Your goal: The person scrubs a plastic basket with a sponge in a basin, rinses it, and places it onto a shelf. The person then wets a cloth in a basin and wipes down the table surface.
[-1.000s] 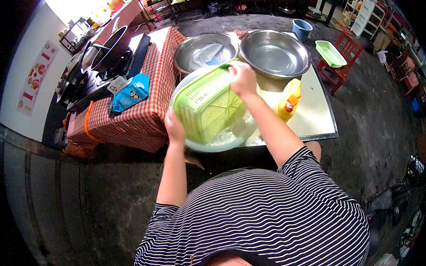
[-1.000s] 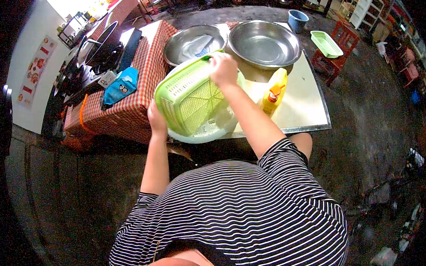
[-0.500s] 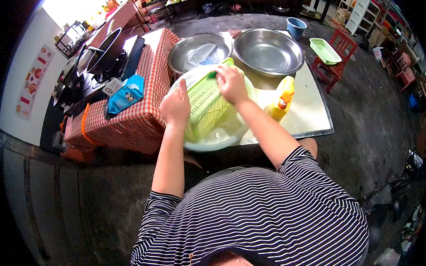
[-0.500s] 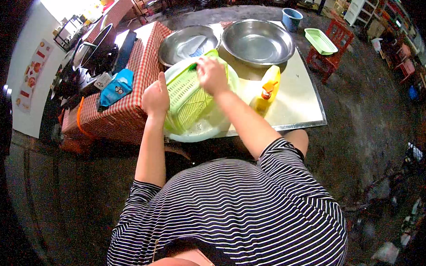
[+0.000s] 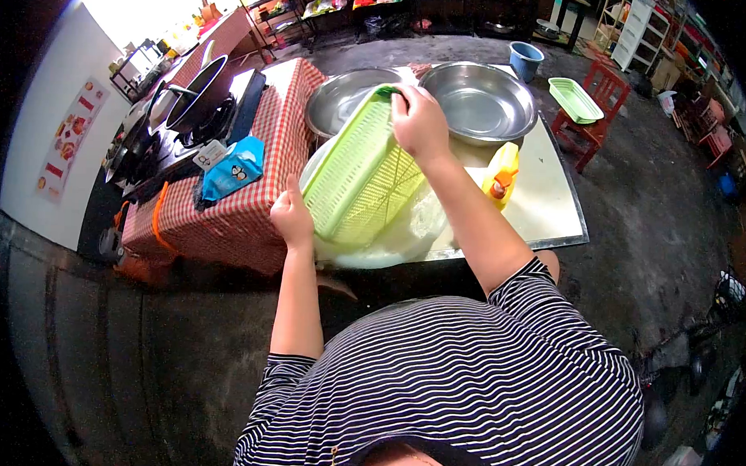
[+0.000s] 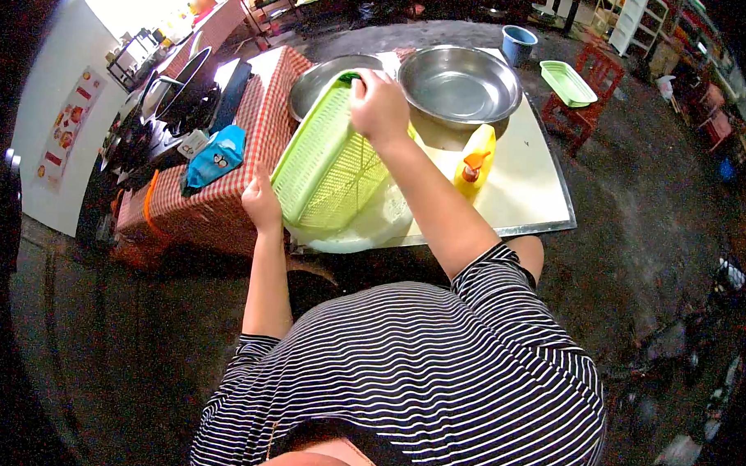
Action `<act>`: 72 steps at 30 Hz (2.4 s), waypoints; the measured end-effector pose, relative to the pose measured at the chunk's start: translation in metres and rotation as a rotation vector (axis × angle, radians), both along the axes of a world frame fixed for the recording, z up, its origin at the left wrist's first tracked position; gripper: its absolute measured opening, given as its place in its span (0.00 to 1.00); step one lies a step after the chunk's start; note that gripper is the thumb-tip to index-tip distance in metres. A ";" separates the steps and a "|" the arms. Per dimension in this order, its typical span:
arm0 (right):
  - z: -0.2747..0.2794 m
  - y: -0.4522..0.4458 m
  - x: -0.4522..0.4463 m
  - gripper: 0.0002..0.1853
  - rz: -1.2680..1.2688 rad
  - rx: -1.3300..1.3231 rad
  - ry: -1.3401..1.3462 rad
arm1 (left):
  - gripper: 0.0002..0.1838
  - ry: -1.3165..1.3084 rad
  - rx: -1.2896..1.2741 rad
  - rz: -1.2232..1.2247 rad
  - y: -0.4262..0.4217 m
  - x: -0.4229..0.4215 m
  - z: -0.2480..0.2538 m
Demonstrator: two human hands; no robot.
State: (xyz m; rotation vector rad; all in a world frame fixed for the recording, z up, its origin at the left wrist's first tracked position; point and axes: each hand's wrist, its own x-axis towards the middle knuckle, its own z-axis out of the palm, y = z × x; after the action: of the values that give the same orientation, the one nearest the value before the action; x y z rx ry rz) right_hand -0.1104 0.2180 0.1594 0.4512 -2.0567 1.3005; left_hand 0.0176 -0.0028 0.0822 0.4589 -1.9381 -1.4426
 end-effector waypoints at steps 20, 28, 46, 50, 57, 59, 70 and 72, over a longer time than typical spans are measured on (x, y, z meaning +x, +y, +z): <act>-0.010 0.006 0.003 0.08 -0.067 -0.132 0.190 | 0.36 -0.042 0.214 -0.097 -0.009 -0.024 -0.087; -0.020 0.004 -0.001 0.08 0.011 0.042 0.135 | 0.31 -0.121 -0.102 -0.192 -0.010 -0.038 -0.074; -0.038 -0.012 0.007 0.10 0.357 0.126 0.140 | 0.29 0.237 0.344 0.054 0.013 -0.058 -0.058; -0.083 -0.003 -0.041 0.13 0.297 -0.240 -0.154 | 0.29 0.184 0.411 0.067 0.012 -0.045 -0.057; -0.093 -0.014 -0.040 0.19 0.250 -0.516 -0.309 | 0.25 0.220 0.666 -0.016 0.023 -0.027 -0.040; -0.089 -0.015 -0.033 0.17 0.263 -0.472 -0.267 | 0.23 0.087 0.525 -0.184 -0.040 -0.042 -0.064; -0.033 -0.052 0.058 0.13 0.433 0.352 0.416 | 0.32 -0.435 -0.706 0.078 0.009 -0.023 0.070; -0.034 -0.050 0.055 0.12 0.375 0.318 0.425 | 0.33 -0.400 -0.694 0.088 0.009 -0.019 0.067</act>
State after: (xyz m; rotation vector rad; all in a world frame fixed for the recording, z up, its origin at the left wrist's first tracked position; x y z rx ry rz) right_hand -0.0555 0.1682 0.1258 1.1951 -1.8647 0.9616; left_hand -0.0016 0.0059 0.1490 0.5131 -2.5298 -0.5703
